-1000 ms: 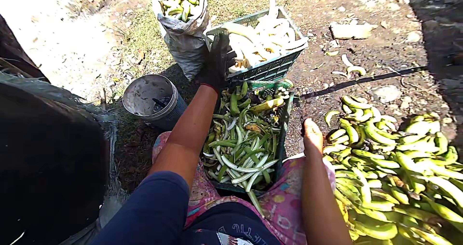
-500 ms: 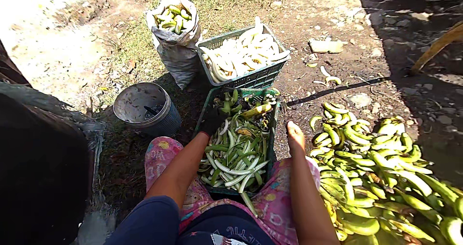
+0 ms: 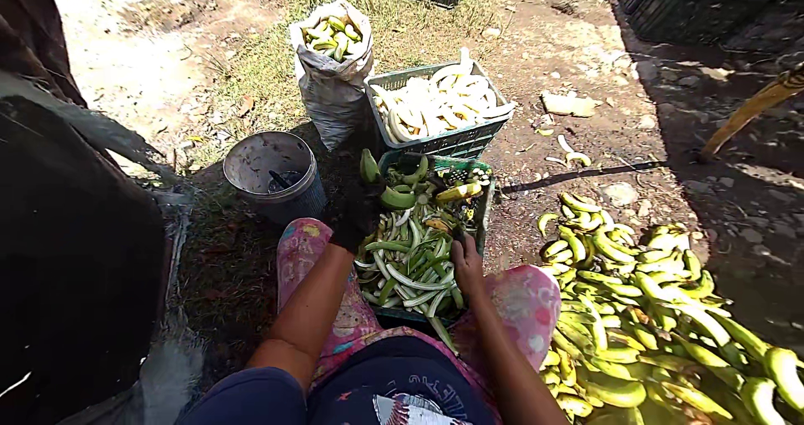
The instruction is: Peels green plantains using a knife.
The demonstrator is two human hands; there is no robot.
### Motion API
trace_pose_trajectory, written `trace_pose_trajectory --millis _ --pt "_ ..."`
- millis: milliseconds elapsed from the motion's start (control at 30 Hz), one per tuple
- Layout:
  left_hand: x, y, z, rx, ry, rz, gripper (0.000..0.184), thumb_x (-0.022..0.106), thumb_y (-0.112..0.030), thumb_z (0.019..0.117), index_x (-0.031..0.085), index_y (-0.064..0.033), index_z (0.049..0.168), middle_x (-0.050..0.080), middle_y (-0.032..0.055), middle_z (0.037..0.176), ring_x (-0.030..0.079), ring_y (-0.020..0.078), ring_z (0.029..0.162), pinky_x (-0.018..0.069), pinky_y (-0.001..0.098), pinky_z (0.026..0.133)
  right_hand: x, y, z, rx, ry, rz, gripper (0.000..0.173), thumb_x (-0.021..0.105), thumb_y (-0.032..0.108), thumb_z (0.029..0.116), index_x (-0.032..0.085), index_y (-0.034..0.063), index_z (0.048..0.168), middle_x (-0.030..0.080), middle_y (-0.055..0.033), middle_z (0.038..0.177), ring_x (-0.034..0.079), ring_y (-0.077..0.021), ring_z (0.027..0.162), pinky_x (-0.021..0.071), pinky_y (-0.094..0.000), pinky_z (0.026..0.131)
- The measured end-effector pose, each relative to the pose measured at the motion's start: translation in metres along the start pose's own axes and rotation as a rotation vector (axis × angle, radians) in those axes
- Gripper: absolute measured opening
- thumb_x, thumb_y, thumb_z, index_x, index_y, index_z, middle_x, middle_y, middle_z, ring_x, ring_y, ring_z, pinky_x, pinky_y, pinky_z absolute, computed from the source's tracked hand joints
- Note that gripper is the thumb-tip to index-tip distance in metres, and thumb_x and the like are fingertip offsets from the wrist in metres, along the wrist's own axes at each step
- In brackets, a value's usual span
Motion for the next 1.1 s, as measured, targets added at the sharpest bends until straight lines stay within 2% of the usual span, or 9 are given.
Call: trace_pose_trajectory --millis 133,333,433,567,633,733,800,967,1100 --pt "0.02 0.012 -0.028 0.003 -0.025 0.161 0.054 0.066 -0.04 0.0974 0.046 -0.0268 0.145 0.065 0.0049 0.115 0.064 0.0153 0.087 0.0572 0.0395 0.072 0.028 0.016 -0.006 0.113 0.204 -0.059 0.053 0.033 0.046 0.1107 0.058 0.0055 0.134 0.064 -0.0089 0.081 0.063 -0.0216 0.07 0.0554 -0.0451 0.072" --pt "0.037 -0.023 -0.029 0.215 0.098 0.231 0.048 0.074 -0.034 0.0902 0.056 -0.0242 0.133 0.064 -0.0015 0.096 0.057 0.0057 0.071 0.0495 0.0242 0.059 -0.015 0.141 0.019 -0.217 -0.047 0.186 0.062 0.027 0.063 0.1062 0.058 0.0097 0.115 0.051 -0.0003 0.062 0.051 -0.0132 0.048 0.049 -0.034 0.048" --pt "0.029 -0.033 -0.035 0.286 0.098 0.248 0.056 0.076 -0.031 0.0895 0.054 -0.0184 0.139 0.067 0.0036 0.115 0.065 0.0115 0.092 0.0573 0.0326 0.077 0.026 0.063 0.025 0.125 0.169 -0.005 0.066 0.024 0.064 0.1061 0.06 0.0102 0.12 0.057 -0.0085 0.067 0.058 -0.0229 0.055 0.0531 -0.0436 0.056" --pt "0.009 -0.045 -0.038 0.152 0.097 0.162 0.049 0.07 -0.033 0.0947 0.05 -0.0272 0.139 0.062 -0.0003 0.094 0.054 0.0073 0.066 0.0477 0.0251 0.054 0.064 -0.023 -0.014 0.576 0.439 0.044 0.057 0.032 0.054 0.1102 0.06 0.0063 0.124 0.055 -0.0058 0.071 0.052 -0.0172 0.053 0.049 -0.0351 0.052" --pt "0.004 -0.033 -0.039 0.086 0.09 0.16 0.038 0.058 -0.04 0.1015 0.052 -0.0247 0.136 0.061 0.0009 0.089 0.054 0.0085 0.063 0.0475 0.0256 0.053 0.052 -0.014 -0.017 0.505 0.368 0.102 0.048 0.035 0.046 0.112 0.058 0.0059 0.127 0.056 -0.0043 0.071 0.053 -0.0147 0.054 0.0487 -0.0324 0.052" --pt "0.009 -0.024 -0.047 -0.039 0.017 0.304 0.038 0.047 -0.038 0.1077 0.059 -0.0161 0.136 0.066 0.0114 0.119 0.064 0.0231 0.098 0.056 0.0478 0.08 0.026 0.013 0.011 0.192 0.309 -0.013 0.05 0.04 0.042 0.1101 0.056 0.0083 0.143 0.069 -0.0129 0.108 0.067 -0.0216 0.094 0.0545 -0.0439 0.088" --pt "0.028 -0.026 -0.043 -0.085 0.084 0.209 0.042 0.044 -0.046 0.1068 0.057 -0.0206 0.137 0.065 0.0066 0.123 0.064 0.019 0.102 0.0561 0.0445 0.082 0.014 0.037 0.019 -0.04 0.312 -0.095 0.057 0.042 0.051 0.1061 0.062 0.0095 0.14 0.069 -0.0151 0.127 0.065 -0.0239 0.116 0.0499 -0.0481 0.103" --pt "0.064 -0.041 -0.045 -0.107 0.182 0.19 0.044 0.041 -0.049 0.107 0.058 -0.0204 0.135 0.065 0.006 0.118 0.064 0.0164 0.098 0.056 0.0412 0.082 -0.005 0.076 0.038 -0.265 0.341 -0.307 0.063 0.049 0.064 0.0993 0.068 0.0137 0.132 0.069 -0.0145 0.12 0.066 -0.0308 0.112 0.0514 -0.0585 0.097" --pt "0.08 -0.01 -0.056 -0.182 0.134 0.058 0.045 0.038 -0.051 0.1068 0.056 -0.0209 0.135 0.064 0.0065 0.112 0.062 0.0169 0.091 0.0551 0.041 0.074 -0.024 0.088 0.07 -0.331 0.01 -0.522 0.057 0.054 0.061 0.099 0.07 0.0168 0.131 0.068 -0.021 0.113 0.065 -0.0419 0.107 0.049 -0.0644 0.093"
Point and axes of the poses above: each hand's wrist, its own z-axis towards the middle knuckle, its own x-axis out of the palm, y = z × x, the point moved 7 cm from there along z, towards the middle knuckle
